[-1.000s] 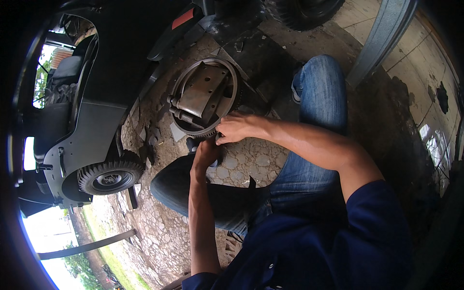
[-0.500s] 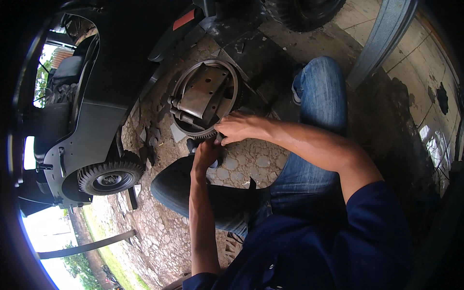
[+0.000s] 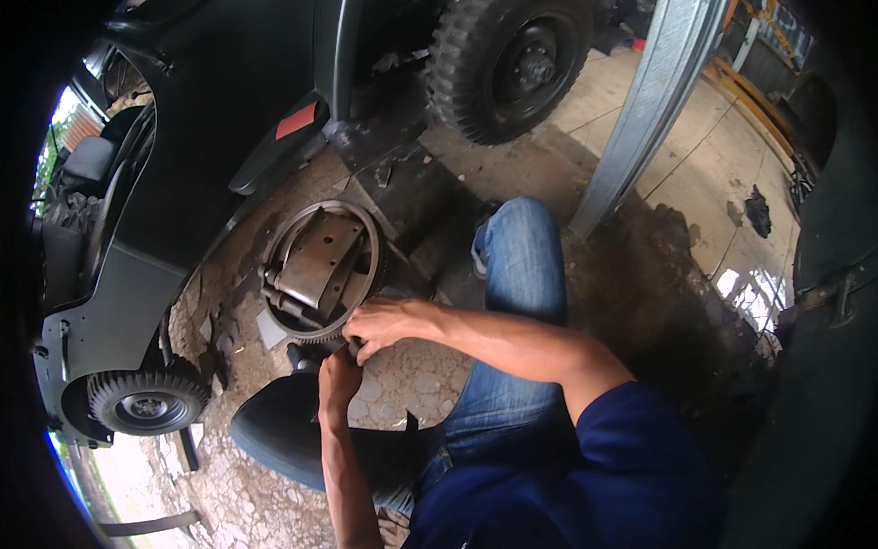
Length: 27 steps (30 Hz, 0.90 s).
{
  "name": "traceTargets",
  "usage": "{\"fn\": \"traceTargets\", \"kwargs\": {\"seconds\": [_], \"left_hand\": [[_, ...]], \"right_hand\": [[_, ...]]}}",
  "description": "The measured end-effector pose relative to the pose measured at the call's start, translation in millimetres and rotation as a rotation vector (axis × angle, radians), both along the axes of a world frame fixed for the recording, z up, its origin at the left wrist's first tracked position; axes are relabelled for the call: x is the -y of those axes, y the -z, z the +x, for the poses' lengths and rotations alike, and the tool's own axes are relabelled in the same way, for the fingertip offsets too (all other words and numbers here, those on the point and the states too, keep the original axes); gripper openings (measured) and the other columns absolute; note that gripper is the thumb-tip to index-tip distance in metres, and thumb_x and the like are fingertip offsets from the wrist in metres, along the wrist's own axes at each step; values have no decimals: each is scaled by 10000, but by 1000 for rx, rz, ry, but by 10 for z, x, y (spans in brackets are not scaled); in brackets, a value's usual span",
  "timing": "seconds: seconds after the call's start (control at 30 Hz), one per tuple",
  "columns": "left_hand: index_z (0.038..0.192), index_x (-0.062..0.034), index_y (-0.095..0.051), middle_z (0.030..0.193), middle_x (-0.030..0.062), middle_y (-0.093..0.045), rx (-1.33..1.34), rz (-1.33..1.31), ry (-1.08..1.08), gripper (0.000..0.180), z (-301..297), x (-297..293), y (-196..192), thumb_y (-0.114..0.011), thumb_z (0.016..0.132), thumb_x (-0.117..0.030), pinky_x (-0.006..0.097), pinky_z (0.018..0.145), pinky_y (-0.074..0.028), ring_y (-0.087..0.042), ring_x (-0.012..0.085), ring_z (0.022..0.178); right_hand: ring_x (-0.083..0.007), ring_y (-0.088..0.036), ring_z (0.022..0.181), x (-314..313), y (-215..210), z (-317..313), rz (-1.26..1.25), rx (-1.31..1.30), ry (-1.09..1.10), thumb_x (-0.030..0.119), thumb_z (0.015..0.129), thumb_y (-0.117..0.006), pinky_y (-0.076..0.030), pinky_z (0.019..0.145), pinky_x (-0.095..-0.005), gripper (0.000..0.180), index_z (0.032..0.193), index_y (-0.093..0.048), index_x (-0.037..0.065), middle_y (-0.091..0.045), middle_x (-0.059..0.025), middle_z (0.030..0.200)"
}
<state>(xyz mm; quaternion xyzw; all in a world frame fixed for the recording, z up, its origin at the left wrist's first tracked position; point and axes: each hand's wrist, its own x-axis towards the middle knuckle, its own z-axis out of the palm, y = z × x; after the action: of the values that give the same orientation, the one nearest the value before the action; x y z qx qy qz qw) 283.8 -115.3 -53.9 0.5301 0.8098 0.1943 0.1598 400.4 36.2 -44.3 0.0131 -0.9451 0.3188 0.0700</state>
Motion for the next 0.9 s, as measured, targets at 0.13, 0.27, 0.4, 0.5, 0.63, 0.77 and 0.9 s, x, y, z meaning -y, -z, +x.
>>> {"fn": "traceTargets", "kwargs": {"seconds": [0.13,0.27,0.4,0.5,0.63,0.77,0.9], "left_hand": [[1035,-54,-629,771,242,-646,-53,56,46,242,-35,6,74,-628,807,-133,497,630,-500,-645,420,757],[1045,-48,-628,759,236,-647,-52,76,4,250,-71,-27,129,-617,799,-92,495,624,-496,-649,413,727],[1084,-77,-648,789,238,-650,-14,128,22,277,-111,-2,52,-636,813,-135,489,644,-502,-653,409,753],[1110,-91,-652,809,244,-650,-23,112,22,300,-123,31,-4,-648,819,-162,487,658,-507,-648,416,773],[1092,-79,-648,809,249,-646,-17,92,33,287,-106,55,66,-641,811,-137,494,660,-503,-637,429,780],[1037,-55,-632,777,252,-636,12,57,73,259,-57,-1,102,-619,778,-66,508,643,-491,-634,434,773],[1033,-57,-642,784,246,-641,13,64,45,229,-81,13,54,-625,809,-101,499,650,-496,-634,433,781]], "right_hand": [[-315,-659,765,29,27,-26,-63,26,1,377,734,-759,-515,677,-409,433,890,-649,-10,-667,-140,804],[-355,-663,793,25,-93,5,-55,85,77,396,731,-767,-521,705,-430,458,910,-663,-12,-671,-185,801],[-352,-665,814,22,-211,82,-70,105,124,398,728,-768,-519,727,-441,466,937,-660,-4,-677,-173,825],[-331,-657,783,-2,-209,117,-42,86,150,372,741,-764,-505,695,-438,428,921,-638,4,-668,-148,808],[-332,-668,798,33,-341,141,-94,156,160,400,717,-775,-518,708,-435,472,925,-645,-4,-680,-147,814],[-301,-673,769,58,-90,42,6,18,56,387,724,-778,-522,684,-400,432,890,-655,7,-688,-106,791],[-303,-664,790,47,-170,50,-64,102,81,331,735,-777,-517,691,-411,408,928,-625,5,-672,-128,810]]}}
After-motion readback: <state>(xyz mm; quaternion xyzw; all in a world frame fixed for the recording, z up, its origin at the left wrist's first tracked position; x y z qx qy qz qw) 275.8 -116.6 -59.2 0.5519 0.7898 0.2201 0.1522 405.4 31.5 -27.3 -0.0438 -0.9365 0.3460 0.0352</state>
